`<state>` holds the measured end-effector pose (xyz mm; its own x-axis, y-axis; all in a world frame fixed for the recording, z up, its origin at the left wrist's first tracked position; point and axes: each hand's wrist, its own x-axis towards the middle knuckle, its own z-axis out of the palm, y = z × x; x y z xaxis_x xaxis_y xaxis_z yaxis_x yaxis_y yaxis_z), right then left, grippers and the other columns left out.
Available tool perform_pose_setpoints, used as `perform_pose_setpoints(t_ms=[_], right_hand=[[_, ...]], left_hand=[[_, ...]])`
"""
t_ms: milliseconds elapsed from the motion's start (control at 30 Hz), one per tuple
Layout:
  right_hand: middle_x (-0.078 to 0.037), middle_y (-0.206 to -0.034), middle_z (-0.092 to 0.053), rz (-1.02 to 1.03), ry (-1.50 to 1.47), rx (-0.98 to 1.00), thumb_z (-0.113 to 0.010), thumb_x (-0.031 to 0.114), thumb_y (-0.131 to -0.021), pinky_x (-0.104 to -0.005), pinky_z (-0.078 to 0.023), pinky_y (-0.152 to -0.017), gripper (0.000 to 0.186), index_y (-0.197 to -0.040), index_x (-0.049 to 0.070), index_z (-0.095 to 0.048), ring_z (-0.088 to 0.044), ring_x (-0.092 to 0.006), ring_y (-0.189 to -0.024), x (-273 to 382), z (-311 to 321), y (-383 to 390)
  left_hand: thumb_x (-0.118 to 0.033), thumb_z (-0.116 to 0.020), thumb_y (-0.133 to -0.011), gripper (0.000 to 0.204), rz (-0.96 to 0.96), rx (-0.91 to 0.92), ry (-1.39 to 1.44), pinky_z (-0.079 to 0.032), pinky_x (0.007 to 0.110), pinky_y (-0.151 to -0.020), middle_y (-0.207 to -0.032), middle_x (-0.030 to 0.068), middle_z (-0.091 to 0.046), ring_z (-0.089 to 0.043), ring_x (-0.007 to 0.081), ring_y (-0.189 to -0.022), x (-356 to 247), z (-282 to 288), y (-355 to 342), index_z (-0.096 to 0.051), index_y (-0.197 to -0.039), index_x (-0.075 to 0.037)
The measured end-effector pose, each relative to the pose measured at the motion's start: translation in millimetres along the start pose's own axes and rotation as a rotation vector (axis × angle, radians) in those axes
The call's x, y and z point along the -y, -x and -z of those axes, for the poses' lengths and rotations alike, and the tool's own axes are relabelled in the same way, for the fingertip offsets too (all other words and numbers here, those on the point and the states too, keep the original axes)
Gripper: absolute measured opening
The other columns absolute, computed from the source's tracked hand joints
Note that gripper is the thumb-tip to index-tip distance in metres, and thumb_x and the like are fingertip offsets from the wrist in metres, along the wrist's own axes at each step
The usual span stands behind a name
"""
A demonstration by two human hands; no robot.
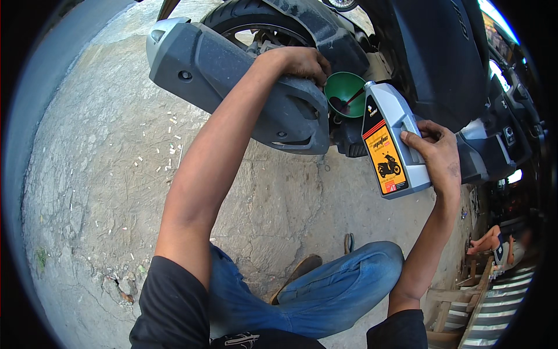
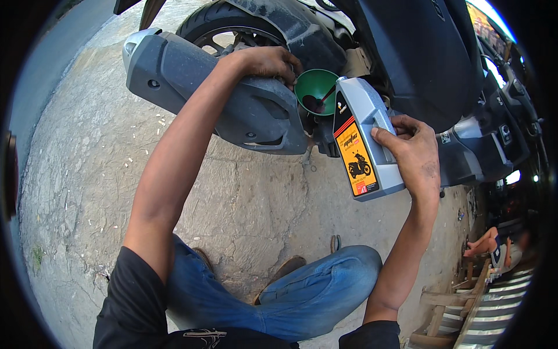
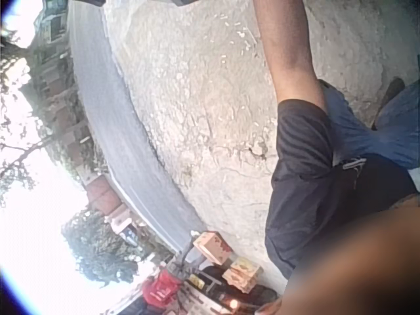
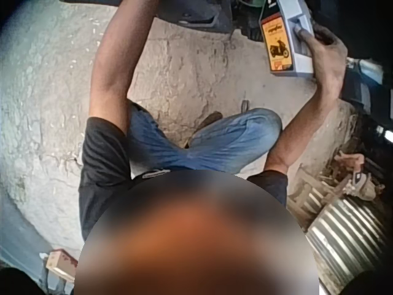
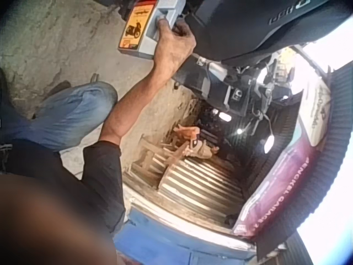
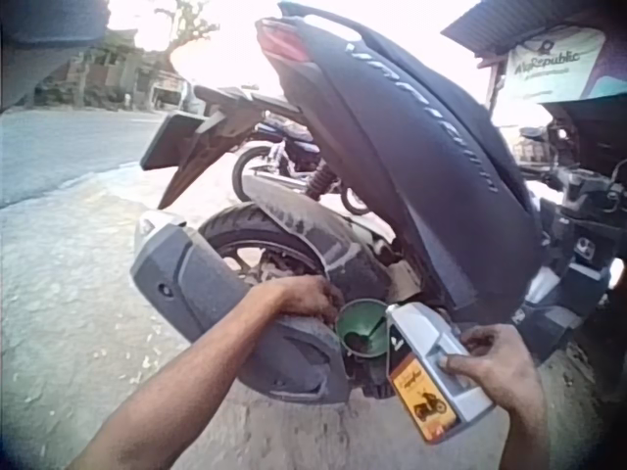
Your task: The recorder pours oil into a motorcycle using a funnel, then cleans the area and uses pliers.
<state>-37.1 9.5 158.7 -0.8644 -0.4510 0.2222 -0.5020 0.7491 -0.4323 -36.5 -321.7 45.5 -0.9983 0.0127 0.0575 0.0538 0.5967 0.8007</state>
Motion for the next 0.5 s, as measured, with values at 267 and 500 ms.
perform_pose_setpoints(t_ms=[267,500], right_hand=[[-0.021,-0.093,-0.076,-0.004,0.003,0.003,-0.086,0.038,-0.073,-0.0302,-0.055,-0.08,0.066,-0.118,-0.009,-0.075,-0.073,-0.0215,-0.078,-0.5,0.9,-0.4],[-0.021,-0.094,-0.075,-0.011,0.007,-0.007,-0.086,0.037,-0.072,-0.0297,-0.055,-0.08,0.067,-0.118,-0.01,-0.074,-0.073,-0.0217,-0.078,-0.9,-0.5,-0.4]], left_hand=[[-0.017,-0.072,-0.083,0.042,-0.008,0.006,0.001,-0.054,0.033,-0.092,-0.1,0.0108,-0.08,-0.075,0.0188,-0.092,0.3,-0.5,-1.4,-0.076,-0.122,-0.003],[-0.02,-0.074,-0.081,0.044,0.006,-0.001,-0.016,-0.053,0.033,-0.094,-0.102,0.0105,-0.08,-0.074,0.0198,-0.096,-3.6,-0.4,1.5,-0.076,-0.122,-0.005]])
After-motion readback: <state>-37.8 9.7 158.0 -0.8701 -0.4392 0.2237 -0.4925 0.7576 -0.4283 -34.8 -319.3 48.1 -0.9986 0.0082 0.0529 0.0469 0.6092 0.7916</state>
